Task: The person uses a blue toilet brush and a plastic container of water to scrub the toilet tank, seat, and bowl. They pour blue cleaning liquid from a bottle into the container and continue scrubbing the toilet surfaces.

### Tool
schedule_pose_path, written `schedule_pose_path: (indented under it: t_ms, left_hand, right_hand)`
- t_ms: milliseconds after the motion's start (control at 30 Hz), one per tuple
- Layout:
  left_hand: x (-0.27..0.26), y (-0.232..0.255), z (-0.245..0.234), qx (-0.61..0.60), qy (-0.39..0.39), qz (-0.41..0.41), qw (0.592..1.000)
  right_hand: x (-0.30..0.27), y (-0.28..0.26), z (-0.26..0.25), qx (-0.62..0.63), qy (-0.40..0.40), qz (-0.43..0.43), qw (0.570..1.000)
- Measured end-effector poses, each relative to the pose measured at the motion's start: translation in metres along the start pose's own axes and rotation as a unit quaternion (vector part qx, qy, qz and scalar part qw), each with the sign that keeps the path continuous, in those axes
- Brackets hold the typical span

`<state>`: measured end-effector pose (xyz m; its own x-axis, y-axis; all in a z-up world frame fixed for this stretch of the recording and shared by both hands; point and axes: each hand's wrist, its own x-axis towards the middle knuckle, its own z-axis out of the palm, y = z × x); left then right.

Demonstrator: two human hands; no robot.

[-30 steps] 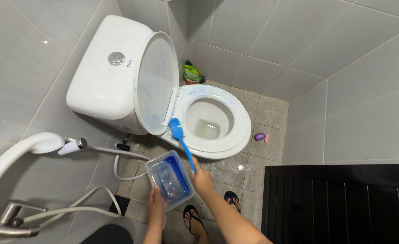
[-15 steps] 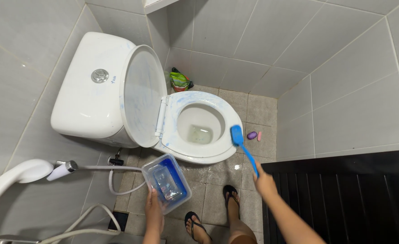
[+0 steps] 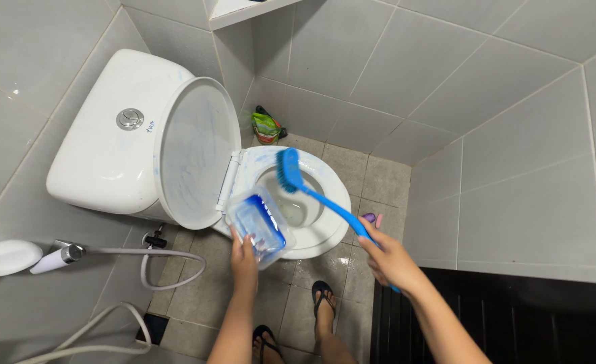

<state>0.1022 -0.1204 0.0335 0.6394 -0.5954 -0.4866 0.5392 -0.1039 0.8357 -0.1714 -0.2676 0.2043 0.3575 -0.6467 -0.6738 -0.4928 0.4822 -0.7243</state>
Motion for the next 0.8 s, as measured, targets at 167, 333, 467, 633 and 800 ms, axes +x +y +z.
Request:
schedule_pose_path:
  t_ms: [167, 333, 467, 633, 800]
  left_hand:
    - [0.021, 0.011, 0.051, 0.015, 0.011, 0.024, 1.000]
    - [0.029, -0.009, 0.086, 0.098, 0.040, 0.171, 0.980]
    - [0.032, -0.031, 0.105, 0.063, 0.053, 0.065, 0.994]
    - [0.033, -0.054, 0.136, 0.095, 0.017, 0.123, 0.988]
    - [0.031, -0.056, 0.158, -0.014, -0.010, -0.014, 1.000]
  right_hand:
    - [-0.054, -0.052, -0.023, -0.044, -0.080, 0.068, 0.994]
    - [-0.044, -0.047, -0.027, -0.116, -0.063, 0.049, 0.990]
    - [-0.061, -0.017, -0.046, -0.132, -0.025, 0.125, 0.983]
    - [-0.065, 0.010, -0.079, -0.017, -0.027, 0.113, 0.993]
    - [-0.045, 0.047, -0.124, 0.267, -0.076, 0.141, 0.950]
